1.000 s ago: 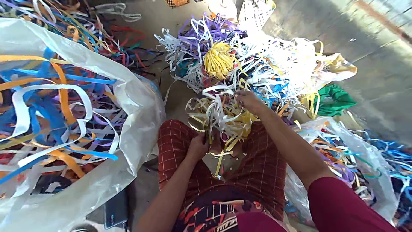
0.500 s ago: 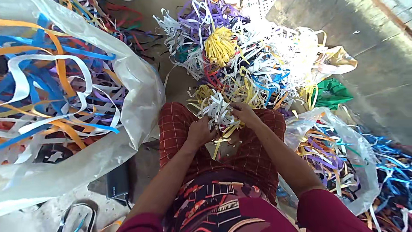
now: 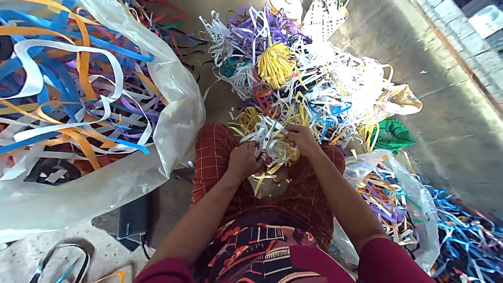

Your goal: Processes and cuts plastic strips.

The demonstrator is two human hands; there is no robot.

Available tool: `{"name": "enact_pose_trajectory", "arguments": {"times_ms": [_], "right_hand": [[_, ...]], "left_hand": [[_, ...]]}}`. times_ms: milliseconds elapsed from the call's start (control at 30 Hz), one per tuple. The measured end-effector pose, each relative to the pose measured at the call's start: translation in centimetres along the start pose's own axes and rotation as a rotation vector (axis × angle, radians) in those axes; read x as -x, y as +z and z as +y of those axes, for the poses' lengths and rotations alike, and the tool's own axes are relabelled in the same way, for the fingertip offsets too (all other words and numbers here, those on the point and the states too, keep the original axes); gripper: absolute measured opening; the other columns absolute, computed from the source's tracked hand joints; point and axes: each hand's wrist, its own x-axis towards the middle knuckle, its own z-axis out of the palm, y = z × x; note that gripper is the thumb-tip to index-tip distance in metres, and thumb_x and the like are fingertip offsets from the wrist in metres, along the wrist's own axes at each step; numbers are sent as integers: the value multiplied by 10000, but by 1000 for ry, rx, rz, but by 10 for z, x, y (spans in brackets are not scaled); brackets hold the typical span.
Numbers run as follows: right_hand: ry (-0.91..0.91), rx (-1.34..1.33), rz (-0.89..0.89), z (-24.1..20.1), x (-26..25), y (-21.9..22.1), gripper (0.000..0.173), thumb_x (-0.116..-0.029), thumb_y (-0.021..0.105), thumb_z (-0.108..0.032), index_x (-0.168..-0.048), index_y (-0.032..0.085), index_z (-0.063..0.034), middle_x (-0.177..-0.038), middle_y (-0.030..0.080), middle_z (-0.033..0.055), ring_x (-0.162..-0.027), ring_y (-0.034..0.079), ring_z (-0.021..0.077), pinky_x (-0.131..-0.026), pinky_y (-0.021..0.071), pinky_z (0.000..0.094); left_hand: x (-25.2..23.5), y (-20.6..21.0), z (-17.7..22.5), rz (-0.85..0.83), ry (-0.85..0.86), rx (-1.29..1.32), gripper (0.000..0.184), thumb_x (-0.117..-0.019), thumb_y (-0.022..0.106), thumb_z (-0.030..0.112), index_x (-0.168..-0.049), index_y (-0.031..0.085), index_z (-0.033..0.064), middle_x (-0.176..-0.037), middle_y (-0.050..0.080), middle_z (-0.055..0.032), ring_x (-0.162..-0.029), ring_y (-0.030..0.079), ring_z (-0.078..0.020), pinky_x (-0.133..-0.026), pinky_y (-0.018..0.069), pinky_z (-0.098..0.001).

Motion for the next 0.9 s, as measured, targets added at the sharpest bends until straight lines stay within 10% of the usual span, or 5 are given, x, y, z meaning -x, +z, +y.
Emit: {"name": "enact_pose_trajectory", "arguments": {"times_ms": [267,533,733,900], "right_hand": [[66,-241,1,3,-1,5,183,-1036,501,-7,-1164,618,53,-776,615,56,-485,435,58,-472,404,201],[-98,246,-59,-4,10,4,233,-1043,542,-47,-1240,653,11,-900,677,106,-666,543,131,-636,470,311],[-132,252,-48,0,9,3,146,-1044,557,-69,-1065,661,32,-866,659,120,-682,552,153,-654,475,330],[-142,182,49,9,2,0,221,-1054,561,-123,-1199,646,21,-976,664,151,-780,593,202,-728,508,392]], "left_hand": [[-1,2,-3,-40,37,49,566,-950,618,404,-1356,585,11,-1267,655,-219,-1142,650,-391,-981,482,-587],[-1,4,-2,-115,74,64,487,-951,652,306,-1313,581,-12,-1185,672,-227,-1082,663,-396,-947,491,-584],[-2,-3,4,-283,23,176,414,-1045,548,253,-1356,538,-20,-1210,644,-263,-1145,637,-427,-985,482,-614],[0,2,2,-301,63,301,335,-1054,535,193,-1303,574,-27,-1136,663,-264,-1095,655,-407,-983,489,-589]]}}
